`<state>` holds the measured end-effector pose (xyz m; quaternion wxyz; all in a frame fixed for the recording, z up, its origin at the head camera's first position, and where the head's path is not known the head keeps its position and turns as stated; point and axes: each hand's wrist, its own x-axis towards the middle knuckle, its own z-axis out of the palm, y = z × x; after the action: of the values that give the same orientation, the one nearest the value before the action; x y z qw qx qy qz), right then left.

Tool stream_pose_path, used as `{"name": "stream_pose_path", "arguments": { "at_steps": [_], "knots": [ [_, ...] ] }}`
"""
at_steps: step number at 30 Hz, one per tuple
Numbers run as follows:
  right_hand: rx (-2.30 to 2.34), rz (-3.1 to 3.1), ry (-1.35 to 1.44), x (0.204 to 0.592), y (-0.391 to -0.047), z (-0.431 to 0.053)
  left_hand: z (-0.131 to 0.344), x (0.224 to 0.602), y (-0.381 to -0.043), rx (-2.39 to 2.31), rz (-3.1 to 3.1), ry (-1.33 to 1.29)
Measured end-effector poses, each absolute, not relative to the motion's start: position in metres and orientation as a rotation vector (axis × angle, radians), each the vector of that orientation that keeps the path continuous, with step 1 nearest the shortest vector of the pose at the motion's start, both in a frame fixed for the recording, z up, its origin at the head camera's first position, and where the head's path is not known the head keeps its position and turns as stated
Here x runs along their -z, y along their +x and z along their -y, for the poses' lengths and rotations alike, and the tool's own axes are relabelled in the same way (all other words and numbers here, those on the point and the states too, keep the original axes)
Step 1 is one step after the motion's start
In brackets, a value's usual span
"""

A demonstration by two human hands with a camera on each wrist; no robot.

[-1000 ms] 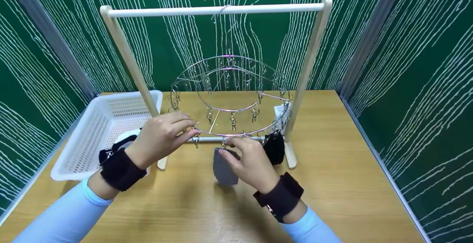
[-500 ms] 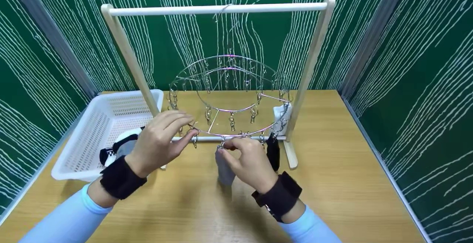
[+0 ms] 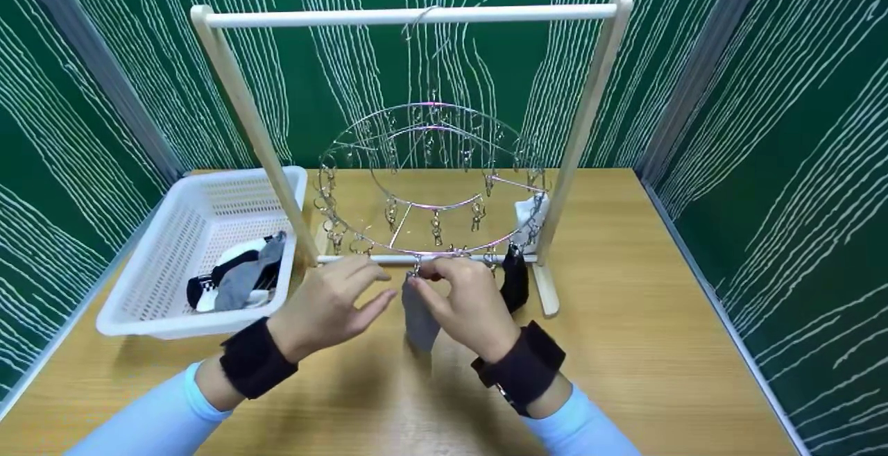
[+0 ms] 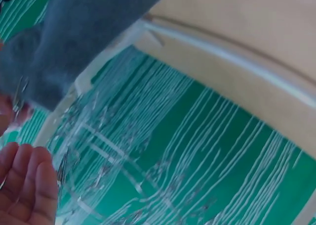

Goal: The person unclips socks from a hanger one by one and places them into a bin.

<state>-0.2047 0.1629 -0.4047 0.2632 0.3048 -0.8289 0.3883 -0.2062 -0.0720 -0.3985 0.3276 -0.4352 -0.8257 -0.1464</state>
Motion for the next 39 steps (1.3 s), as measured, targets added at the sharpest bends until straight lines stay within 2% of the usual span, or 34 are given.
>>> {"name": "stream_pose_path", "arguments": {
  "at_steps": [8,14,18,23,32,39],
  "knots": [
    [-1.052,2.264,0.812,0.404,-0.202,-0.162,0.063,0.415,-0.218,0.452,2.666,-1.028],
    [-1.037,2.272,0.803,0.404,-0.202,-0.161,0.056,0.423,-0.231,0.832,2.924,-0.995],
    [-1.030,2.259,0.816,0.404,-0.202,-0.161,0.055,0.428,-0.237,1.148,2.940,-1.020],
    [-1.001,2.212,0.846,0.404,-0.204,-0.161,0.055,0.431,-0.237,1.331,2.897,-1.034],
    [-1.018,2.149,0.854,0.402,-0.203,-0.161,0.058,0.430,-0.234,1.450,2.789,-1.107],
    [-1.048,2.067,0.884,0.403,-0.205,-0.161,0.064,0.424,-0.234,1.320,2.752,-1.130]
  ]
}}
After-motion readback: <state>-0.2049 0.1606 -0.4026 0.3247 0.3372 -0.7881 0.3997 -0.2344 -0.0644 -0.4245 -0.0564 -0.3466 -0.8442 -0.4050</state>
